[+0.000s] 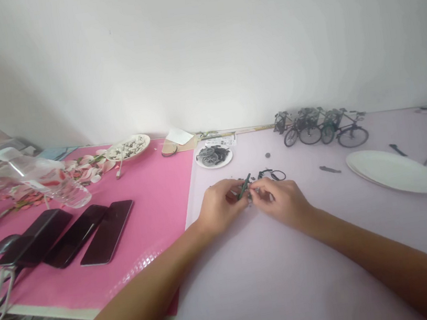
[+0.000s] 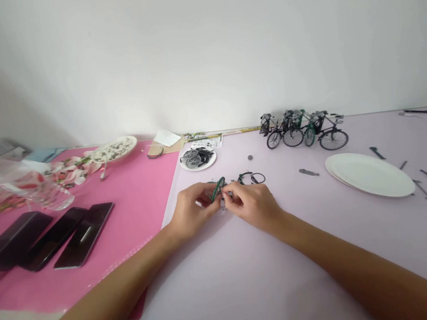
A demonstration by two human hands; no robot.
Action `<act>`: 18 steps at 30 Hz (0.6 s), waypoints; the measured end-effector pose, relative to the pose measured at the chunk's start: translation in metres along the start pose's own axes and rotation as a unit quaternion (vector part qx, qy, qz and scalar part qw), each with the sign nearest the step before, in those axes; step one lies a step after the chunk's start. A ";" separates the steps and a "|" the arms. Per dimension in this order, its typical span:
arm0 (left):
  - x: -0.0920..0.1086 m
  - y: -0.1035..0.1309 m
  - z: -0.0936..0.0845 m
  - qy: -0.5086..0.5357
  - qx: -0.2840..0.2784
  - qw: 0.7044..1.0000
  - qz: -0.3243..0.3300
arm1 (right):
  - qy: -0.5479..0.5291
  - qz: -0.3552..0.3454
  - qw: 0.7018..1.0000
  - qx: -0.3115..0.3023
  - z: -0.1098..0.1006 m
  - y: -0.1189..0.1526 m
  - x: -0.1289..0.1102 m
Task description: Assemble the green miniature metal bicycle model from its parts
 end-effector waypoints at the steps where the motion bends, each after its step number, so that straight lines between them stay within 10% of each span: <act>1: 0.000 0.000 0.000 -0.001 0.000 1.000 0.000 | -0.002 0.003 1.000 -0.002 0.000 0.000 0.000; 18: 0.001 -0.001 0.000 -0.015 -0.017 1.000 -0.005 | -0.028 0.014 0.999 -0.037 0.006 0.003 0.004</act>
Point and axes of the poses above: each hand's wrist, its own y-axis away from the middle knuckle, its own z-axis out of the palm, x = y × z, the point moved 3 cm from there along -y, towards the middle knuckle, and after that the axes turned 3 degrees about -x, right-handed, at the moved point
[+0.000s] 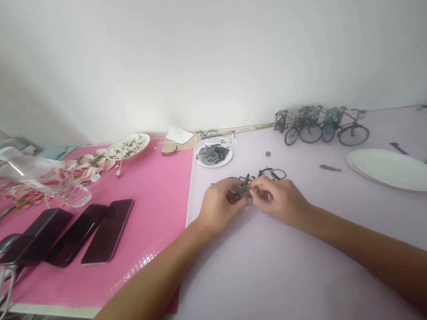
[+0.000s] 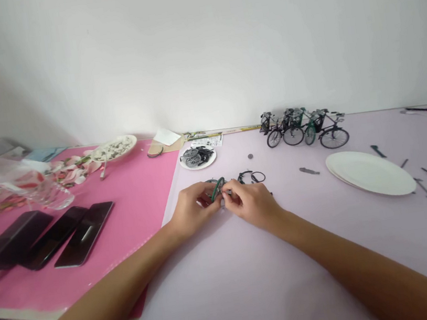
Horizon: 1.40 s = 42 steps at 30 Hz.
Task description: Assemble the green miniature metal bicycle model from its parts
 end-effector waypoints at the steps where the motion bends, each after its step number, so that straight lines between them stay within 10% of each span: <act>1: 0.000 0.000 0.000 -0.001 -0.001 1.000 0.000 | -0.002 0.001 1.000 -0.002 0.000 0.000 0.000; 42: 0.001 0.000 0.001 -0.021 -0.021 0.999 0.015 | -0.073 0.057 0.993 -0.077 0.002 0.001 0.001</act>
Point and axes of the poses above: each hand's wrist, its own y-axis away from the middle knuckle, its own z-axis out of the palm, x = y × z, the point moved 3 cm from there along -y, towards the middle knuckle, and after that the axes turned 3 degrees about -x, right-handed, at the moved point
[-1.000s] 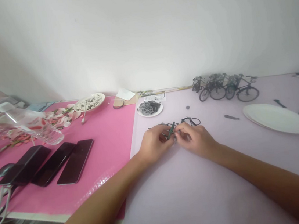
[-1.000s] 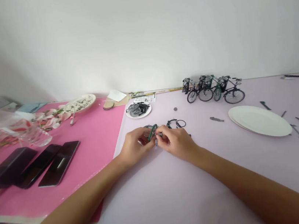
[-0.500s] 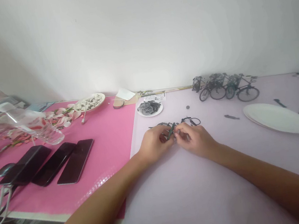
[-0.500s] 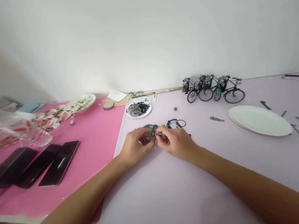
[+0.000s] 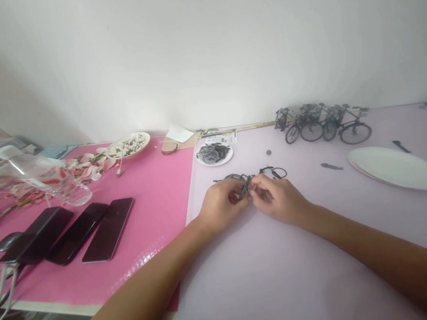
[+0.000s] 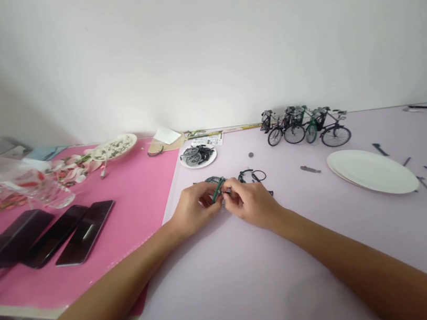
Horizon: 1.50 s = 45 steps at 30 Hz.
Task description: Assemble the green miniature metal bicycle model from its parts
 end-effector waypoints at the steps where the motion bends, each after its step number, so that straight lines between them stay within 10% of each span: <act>1: 0.000 0.000 0.000 0.001 0.000 1.000 0.001 | -0.002 0.002 1.000 -0.002 0.000 0.000 0.000; 45: 0.002 -0.001 -0.001 -0.017 -0.020 1.000 0.005 | -0.078 0.081 0.991 -0.074 0.006 0.001 0.007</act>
Point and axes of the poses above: each hand's wrist, its own y-axis away from the middle knuckle, its own z-axis out of the palm, x = y × z, the point moved 3 cm from there along -y, towards the middle knuckle, and after that the axes turned 3 degrees about -x, right-handed, at the moved point
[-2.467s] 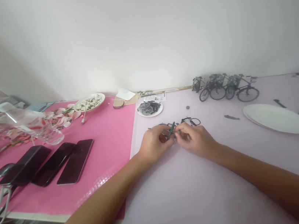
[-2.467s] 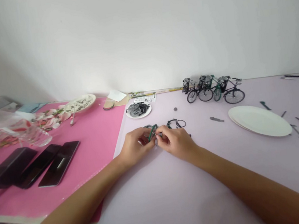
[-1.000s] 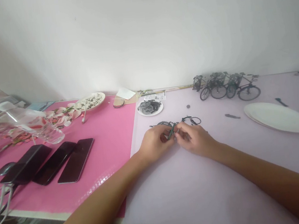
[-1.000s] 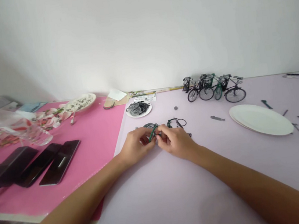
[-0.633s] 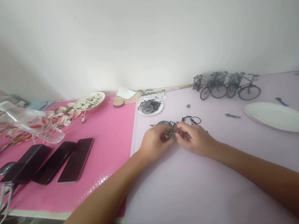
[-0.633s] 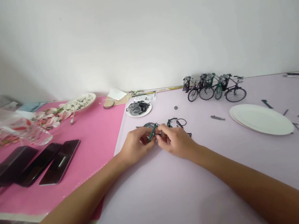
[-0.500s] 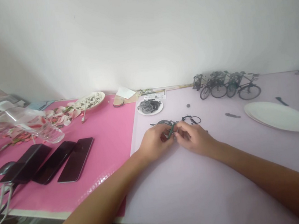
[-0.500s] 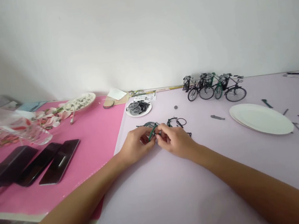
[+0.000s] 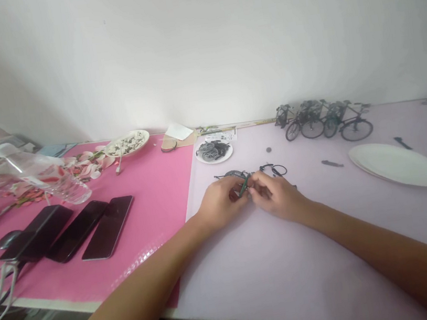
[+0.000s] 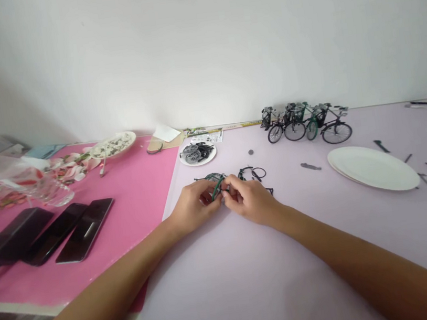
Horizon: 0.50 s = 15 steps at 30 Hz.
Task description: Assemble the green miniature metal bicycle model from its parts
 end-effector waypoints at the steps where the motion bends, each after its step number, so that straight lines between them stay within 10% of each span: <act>1: 0.000 0.000 0.000 0.000 0.001 1.000 0.000 | -0.002 0.001 1.000 -0.001 0.000 0.000 0.000; 15: 0.000 0.000 -0.001 -0.011 -0.004 1.000 0.005 | -0.016 0.014 1.000 -0.013 -0.001 -0.001 -0.002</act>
Point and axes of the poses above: each hand's wrist, its own y-axis away from the middle knuckle, its own z-axis out of the palm, x = y × z, the point moved 3 cm from there along -y, towards the middle knuckle, and after that the axes turned 3 degrees about -x, right-handed, at the moved point
